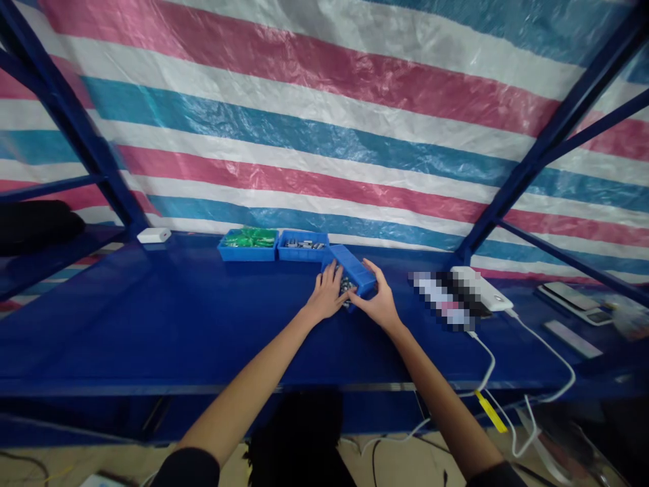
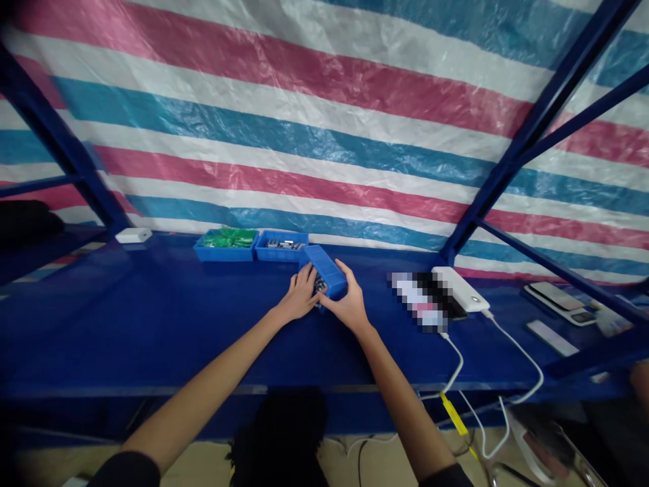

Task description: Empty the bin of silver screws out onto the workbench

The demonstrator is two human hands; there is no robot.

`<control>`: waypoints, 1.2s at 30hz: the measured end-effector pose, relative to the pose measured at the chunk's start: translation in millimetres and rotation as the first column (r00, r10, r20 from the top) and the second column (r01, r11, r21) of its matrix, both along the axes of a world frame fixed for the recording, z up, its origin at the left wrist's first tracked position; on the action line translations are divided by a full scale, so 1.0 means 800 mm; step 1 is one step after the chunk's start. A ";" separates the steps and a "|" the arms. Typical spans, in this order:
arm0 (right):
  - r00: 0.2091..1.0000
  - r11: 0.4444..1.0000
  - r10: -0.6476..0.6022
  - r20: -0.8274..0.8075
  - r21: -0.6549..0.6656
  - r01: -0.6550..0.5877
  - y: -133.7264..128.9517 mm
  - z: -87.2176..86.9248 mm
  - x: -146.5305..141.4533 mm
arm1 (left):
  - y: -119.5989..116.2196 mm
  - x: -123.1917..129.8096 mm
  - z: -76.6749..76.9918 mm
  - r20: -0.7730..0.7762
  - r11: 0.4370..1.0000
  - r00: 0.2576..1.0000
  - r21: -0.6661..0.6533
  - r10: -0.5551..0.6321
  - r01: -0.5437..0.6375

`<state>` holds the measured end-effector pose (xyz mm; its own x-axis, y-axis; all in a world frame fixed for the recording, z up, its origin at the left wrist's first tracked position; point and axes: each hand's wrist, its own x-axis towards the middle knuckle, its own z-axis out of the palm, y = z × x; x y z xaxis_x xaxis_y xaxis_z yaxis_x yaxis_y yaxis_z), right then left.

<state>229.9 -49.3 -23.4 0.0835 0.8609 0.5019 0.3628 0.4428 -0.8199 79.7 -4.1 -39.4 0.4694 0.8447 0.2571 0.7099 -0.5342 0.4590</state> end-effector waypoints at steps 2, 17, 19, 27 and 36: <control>1.000 0.997 0.002 -0.015 -0.078 -0.003 0.000 -0.003 -0.001 | 0.002 0.000 -0.003 -0.013 1.000 1.000 0.006 0.014 -0.014; 0.938 0.988 -0.122 0.325 -0.048 0.145 -0.007 0.016 0.014 | 0.003 -0.001 -0.004 -0.026 0.996 1.000 0.094 0.012 -0.009; 0.952 0.977 -0.195 0.235 -0.038 0.209 0.000 0.015 0.019 | 0.003 0.000 -0.005 0.004 0.992 1.000 0.127 0.027 -0.027; 0.781 0.872 -0.434 -0.450 -0.426 0.239 0.085 -0.007 0.048 | -0.012 -0.002 0.015 0.079 0.968 0.997 0.253 -0.012 -0.008; 0.858 0.876 -0.330 -0.395 -0.466 0.122 0.117 -0.008 0.070 | -0.082 -0.051 0.049 -0.182 0.915 0.927 0.186 -0.327 0.359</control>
<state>285.7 44.1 -30.2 0.4273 0.9033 -0.0371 -0.0443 -0.0201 -0.9988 38.9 -69.4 -0.6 0.7656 0.5580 0.3203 0.5151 -0.8299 0.2146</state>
